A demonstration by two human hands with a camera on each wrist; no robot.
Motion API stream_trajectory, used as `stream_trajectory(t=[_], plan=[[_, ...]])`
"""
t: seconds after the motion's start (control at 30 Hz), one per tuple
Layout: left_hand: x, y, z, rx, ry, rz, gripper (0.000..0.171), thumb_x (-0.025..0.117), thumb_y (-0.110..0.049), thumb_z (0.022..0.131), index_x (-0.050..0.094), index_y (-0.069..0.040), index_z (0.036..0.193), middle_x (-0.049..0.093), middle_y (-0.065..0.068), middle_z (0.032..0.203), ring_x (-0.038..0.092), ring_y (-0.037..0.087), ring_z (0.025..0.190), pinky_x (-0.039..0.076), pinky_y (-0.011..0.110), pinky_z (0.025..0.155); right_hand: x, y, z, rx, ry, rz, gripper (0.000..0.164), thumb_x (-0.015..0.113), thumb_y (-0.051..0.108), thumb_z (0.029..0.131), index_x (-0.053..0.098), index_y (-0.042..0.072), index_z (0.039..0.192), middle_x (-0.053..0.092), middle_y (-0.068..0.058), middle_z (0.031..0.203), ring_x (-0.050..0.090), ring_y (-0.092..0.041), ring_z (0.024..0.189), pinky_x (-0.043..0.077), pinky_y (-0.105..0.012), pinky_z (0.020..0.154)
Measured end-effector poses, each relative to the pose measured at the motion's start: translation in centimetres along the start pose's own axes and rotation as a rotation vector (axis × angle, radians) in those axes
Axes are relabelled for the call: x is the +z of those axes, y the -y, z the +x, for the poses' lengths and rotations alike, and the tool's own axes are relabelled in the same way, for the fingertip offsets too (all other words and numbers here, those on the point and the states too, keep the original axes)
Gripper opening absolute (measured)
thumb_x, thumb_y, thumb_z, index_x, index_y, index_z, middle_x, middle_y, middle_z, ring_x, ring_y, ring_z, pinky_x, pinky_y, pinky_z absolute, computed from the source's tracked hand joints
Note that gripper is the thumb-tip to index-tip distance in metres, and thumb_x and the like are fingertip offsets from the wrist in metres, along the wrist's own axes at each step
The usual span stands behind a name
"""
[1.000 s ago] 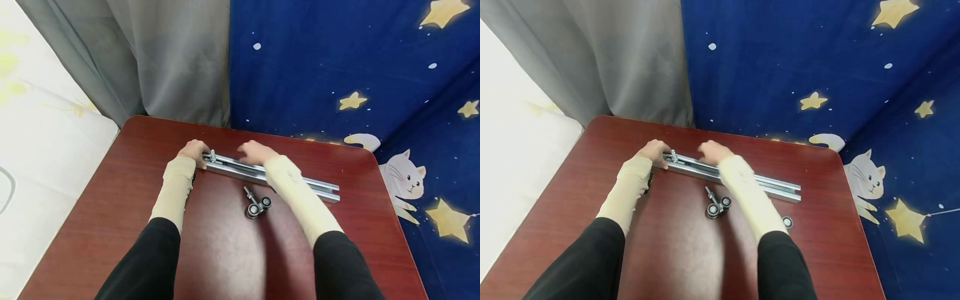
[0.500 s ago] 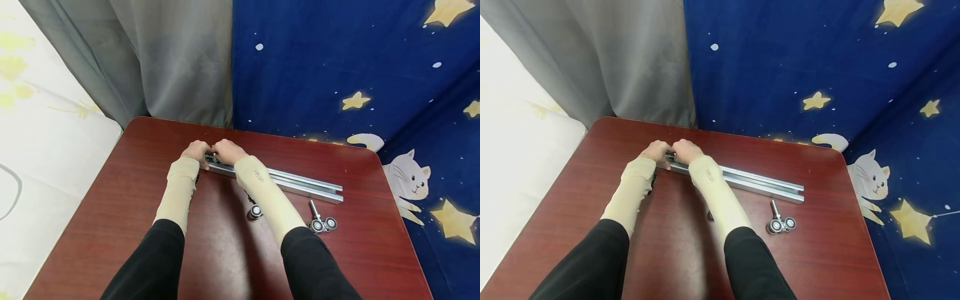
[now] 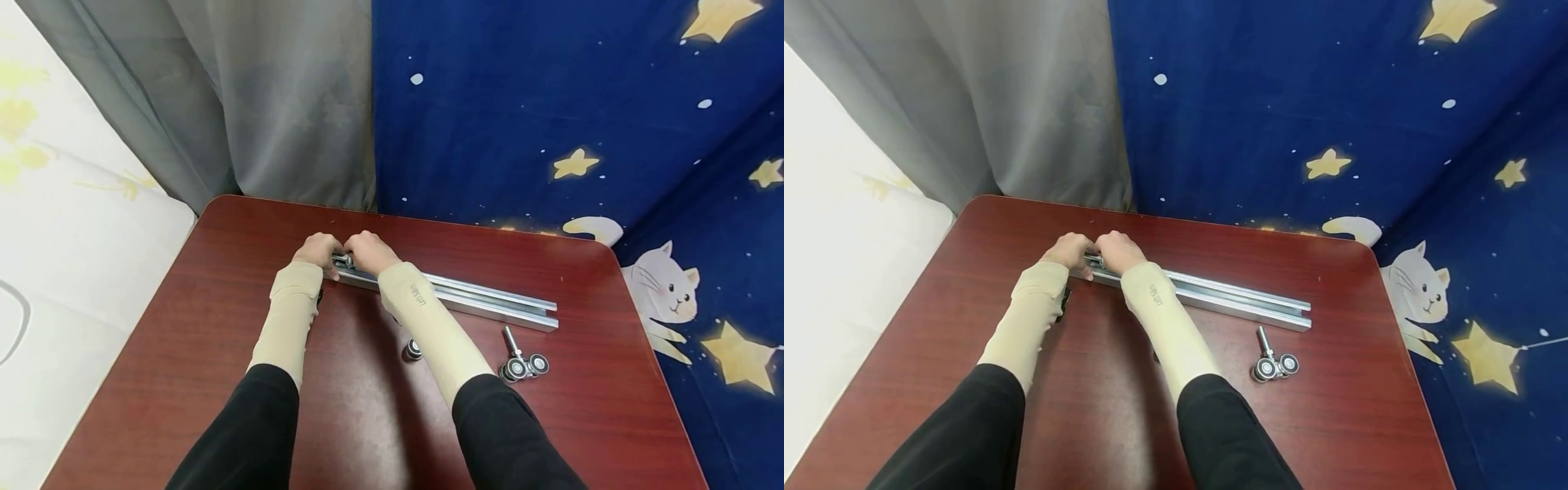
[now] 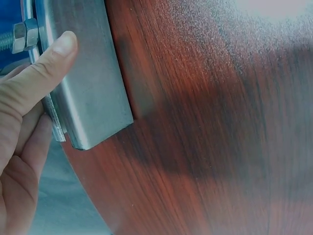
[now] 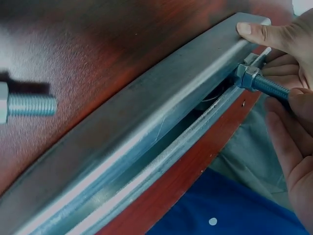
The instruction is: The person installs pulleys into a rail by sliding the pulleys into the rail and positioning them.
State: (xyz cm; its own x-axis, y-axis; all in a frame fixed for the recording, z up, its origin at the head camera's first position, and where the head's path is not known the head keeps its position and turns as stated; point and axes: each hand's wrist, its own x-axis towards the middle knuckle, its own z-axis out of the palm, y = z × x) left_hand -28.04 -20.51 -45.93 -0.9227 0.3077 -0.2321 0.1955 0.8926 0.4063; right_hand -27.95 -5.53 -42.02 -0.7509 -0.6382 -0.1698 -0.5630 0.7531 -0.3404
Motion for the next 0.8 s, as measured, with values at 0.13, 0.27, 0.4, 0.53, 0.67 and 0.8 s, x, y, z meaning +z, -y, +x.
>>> stream_trajectory(t=[0.13,0.27,0.4,0.53,0.67,0.8], plan=[[0.0,-0.2,0.1,-0.023,0.002,-0.016,0.061,0.086,-0.008,0.054,0.065,-0.004,0.111,0.062,0.014,0.113,0.055,0.031,0.104,0.048,0.042,0.086,-0.2,-0.2,-0.2,-0.004,0.003,-0.013,0.025,0.051,0.001,0.088,0.071,0.011,0.100,0.066,-0.002,0.092,0.056,-0.012,0.078,0.047,-0.024,0.069],[0.0,-0.4,0.0,-0.070,0.005,-0.027,0.061,0.086,-0.008,0.054,0.065,-0.005,0.112,0.061,0.014,0.115,0.054,0.031,0.105,0.048,0.042,0.084,-0.4,-0.9,-0.7,-0.013,0.014,-0.022,0.024,0.052,0.001,0.087,0.071,0.011,0.097,0.066,-0.001,0.091,0.057,-0.012,0.080,0.049,-0.024,0.071],[0.1,-0.5,-0.1,-0.075,-0.006,-0.017,0.061,0.086,-0.008,0.055,0.065,-0.005,0.112,0.061,0.014,0.115,0.055,0.032,0.104,0.050,0.041,0.083,-0.7,-1.7,-1.3,-0.019,0.022,-0.031,0.023,0.054,0.001,0.084,0.072,0.011,0.093,0.066,0.000,0.089,0.058,-0.012,0.080,0.050,-0.024,0.071],[0.1,-0.6,-0.3,-0.054,-0.018,0.008,0.061,0.086,-0.009,0.054,0.065,-0.004,0.111,0.062,0.015,0.114,0.055,0.033,0.104,0.049,0.042,0.083,-1.0,-2.4,-2.2,-0.025,0.027,-0.029,0.024,0.053,0.000,0.083,0.072,0.011,0.093,0.066,0.000,0.088,0.058,-0.012,0.079,0.049,-0.025,0.071],[0.2,-0.4,-0.1,-0.046,-0.020,0.012,0.062,0.087,-0.010,0.052,0.066,-0.004,0.110,0.062,0.015,0.114,0.053,0.033,0.106,0.047,0.043,0.087,-1.3,-2.9,-3.1,-0.033,0.031,-0.039,0.024,0.051,0.000,0.084,0.072,0.010,0.093,0.066,-0.001,0.087,0.057,-0.012,0.077,0.049,-0.024,0.071],[0.2,-0.4,-0.1,-0.038,-0.022,0.010,0.062,0.087,-0.010,0.052,0.066,-0.004,0.110,0.062,0.015,0.114,0.052,0.034,0.108,0.046,0.044,0.088,-1.5,-3.7,-3.9,-0.061,0.018,-0.060,0.024,0.051,-0.001,0.083,0.072,0.009,0.090,0.066,-0.001,0.085,0.058,-0.013,0.075,0.049,-0.024,0.069]])
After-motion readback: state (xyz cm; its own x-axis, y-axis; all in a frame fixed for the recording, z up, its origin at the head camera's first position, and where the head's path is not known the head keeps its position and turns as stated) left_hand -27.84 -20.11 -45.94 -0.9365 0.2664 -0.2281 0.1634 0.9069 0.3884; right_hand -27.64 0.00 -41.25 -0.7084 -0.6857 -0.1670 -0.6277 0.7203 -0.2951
